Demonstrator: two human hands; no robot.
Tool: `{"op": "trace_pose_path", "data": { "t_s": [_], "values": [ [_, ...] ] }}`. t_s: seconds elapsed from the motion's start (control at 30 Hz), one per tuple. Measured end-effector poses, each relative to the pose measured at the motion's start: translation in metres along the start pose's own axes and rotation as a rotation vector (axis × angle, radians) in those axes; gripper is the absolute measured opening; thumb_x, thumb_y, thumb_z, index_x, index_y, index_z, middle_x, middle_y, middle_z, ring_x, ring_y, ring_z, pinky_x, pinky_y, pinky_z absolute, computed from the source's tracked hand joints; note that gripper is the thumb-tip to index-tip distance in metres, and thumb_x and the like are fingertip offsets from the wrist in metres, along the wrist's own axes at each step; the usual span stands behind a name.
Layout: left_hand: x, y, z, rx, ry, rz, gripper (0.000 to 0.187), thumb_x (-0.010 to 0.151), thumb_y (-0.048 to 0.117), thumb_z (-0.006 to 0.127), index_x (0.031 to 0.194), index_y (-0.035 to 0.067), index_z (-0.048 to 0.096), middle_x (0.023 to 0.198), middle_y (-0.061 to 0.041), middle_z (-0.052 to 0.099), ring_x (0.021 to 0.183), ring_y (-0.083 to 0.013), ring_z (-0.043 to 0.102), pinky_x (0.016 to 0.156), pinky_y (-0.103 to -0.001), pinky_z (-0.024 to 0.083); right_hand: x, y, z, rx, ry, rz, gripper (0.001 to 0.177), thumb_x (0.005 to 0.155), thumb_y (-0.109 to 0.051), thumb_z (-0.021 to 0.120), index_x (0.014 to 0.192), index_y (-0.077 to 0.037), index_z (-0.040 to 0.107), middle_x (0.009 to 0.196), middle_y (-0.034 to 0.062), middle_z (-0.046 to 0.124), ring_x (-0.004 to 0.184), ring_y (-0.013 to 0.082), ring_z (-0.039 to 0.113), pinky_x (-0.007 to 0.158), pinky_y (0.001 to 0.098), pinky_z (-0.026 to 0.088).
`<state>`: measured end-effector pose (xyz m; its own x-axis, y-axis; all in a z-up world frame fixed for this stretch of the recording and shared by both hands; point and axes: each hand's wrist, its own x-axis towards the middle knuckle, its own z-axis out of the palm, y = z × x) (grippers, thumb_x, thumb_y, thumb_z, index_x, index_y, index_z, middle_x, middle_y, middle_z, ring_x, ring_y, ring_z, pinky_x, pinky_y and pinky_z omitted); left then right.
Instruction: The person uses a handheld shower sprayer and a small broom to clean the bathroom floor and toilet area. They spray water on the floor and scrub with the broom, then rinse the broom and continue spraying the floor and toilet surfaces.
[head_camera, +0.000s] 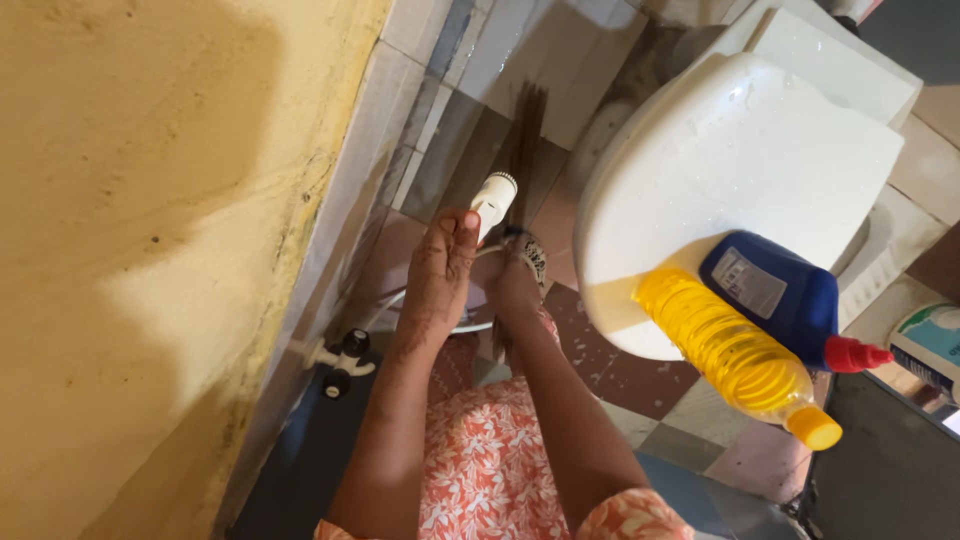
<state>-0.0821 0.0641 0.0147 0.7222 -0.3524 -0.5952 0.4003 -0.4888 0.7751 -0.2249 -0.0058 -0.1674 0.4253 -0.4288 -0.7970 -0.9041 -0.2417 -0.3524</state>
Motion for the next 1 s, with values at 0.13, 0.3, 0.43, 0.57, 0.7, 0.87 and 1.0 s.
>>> {"op": "trace_pose_path", "data": {
  "t_s": [0.13, 0.3, 0.43, 0.57, 0.7, 0.87, 1.0],
  "values": [
    [0.013, 0.002, 0.004, 0.001, 0.025, 0.104, 0.061, 0.104, 0.063, 0.044, 0.118, 0.007, 0.063, 0.093, -0.005, 0.068, 0.087, -0.015, 0.065, 0.08, -0.032, 0.052, 0.022, -0.015, 0.001, -0.061, 0.025, 0.063, 0.068, 0.092, -0.025, 0.065, 0.152, -0.005, 0.04, 0.125, 0.0257, 0.069, 0.116, 0.042, 0.068, 0.095, 0.0527, 0.054],
    [0.016, 0.011, 0.008, -0.032, 0.003, -0.009, 0.064, 0.099, 0.066, 0.044, 0.118, 0.007, 0.064, 0.088, -0.007, 0.066, 0.08, -0.0163, 0.062, 0.074, -0.033, 0.053, -0.009, -0.021, 0.003, -0.292, 0.336, -0.328, 0.077, 0.07, -0.019, 0.072, 0.141, -0.016, 0.045, 0.128, 0.0281, 0.067, 0.119, 0.0436, 0.064, 0.097, 0.0519, 0.051],
    [0.013, 0.016, 0.006, -0.051, 0.006, 0.051, 0.065, 0.1, 0.066, 0.045, 0.119, 0.007, 0.064, 0.09, -0.007, 0.067, 0.083, -0.0153, 0.064, 0.076, -0.033, 0.052, 0.01, -0.019, -0.019, -0.02, -0.005, 0.096, 0.071, 0.085, -0.017, 0.063, 0.151, -0.011, 0.04, 0.128, 0.0256, 0.066, 0.12, 0.0411, 0.064, 0.101, 0.0516, 0.051],
    [-0.001, 0.012, -0.004, 0.041, 0.019, 0.01, 0.063, 0.1, 0.065, 0.041, 0.12, 0.009, 0.063, 0.089, -0.003, 0.069, 0.078, -0.0136, 0.065, 0.074, -0.031, 0.052, 0.007, -0.001, -0.003, -0.179, 0.169, -0.073, 0.068, 0.087, -0.021, 0.07, 0.146, -0.005, 0.041, 0.127, 0.0305, 0.062, 0.117, 0.0481, 0.06, 0.098, 0.0556, 0.047],
    [-0.015, 0.008, -0.009, 0.007, 0.001, -0.02, 0.063, 0.1, 0.064, 0.044, 0.118, 0.007, 0.065, 0.084, -0.008, 0.066, 0.075, -0.0159, 0.06, 0.071, -0.033, 0.051, 0.02, 0.018, 0.007, 0.107, 0.241, -0.238, 0.058, 0.085, -0.022, 0.068, 0.135, 0.0, 0.052, 0.115, 0.0334, 0.067, 0.11, 0.0481, 0.064, 0.09, 0.0545, 0.051],
    [-0.021, -0.005, -0.013, -0.054, 0.03, -0.03, 0.062, 0.1, 0.064, 0.047, 0.115, 0.006, 0.065, 0.086, -0.007, 0.067, 0.076, -0.0155, 0.059, 0.073, -0.032, 0.051, 0.058, 0.041, 0.026, 0.144, 0.216, -0.09, 0.042, 0.08, -0.023, 0.067, 0.114, 0.002, 0.066, 0.106, 0.0324, 0.071, 0.106, 0.049, 0.066, 0.09, 0.0541, 0.054],
    [-0.024, -0.007, -0.016, -0.067, 0.016, -0.011, 0.06, 0.101, 0.063, 0.047, 0.116, 0.007, 0.064, 0.091, -0.006, 0.068, 0.083, -0.0139, 0.062, 0.077, -0.031, 0.052, 0.054, 0.036, 0.045, 0.089, 0.395, -0.296, 0.034, 0.094, -0.022, 0.062, 0.118, 0.002, 0.068, 0.107, 0.0351, 0.067, 0.103, 0.0523, 0.064, 0.087, 0.0565, 0.052]
  ]
}}
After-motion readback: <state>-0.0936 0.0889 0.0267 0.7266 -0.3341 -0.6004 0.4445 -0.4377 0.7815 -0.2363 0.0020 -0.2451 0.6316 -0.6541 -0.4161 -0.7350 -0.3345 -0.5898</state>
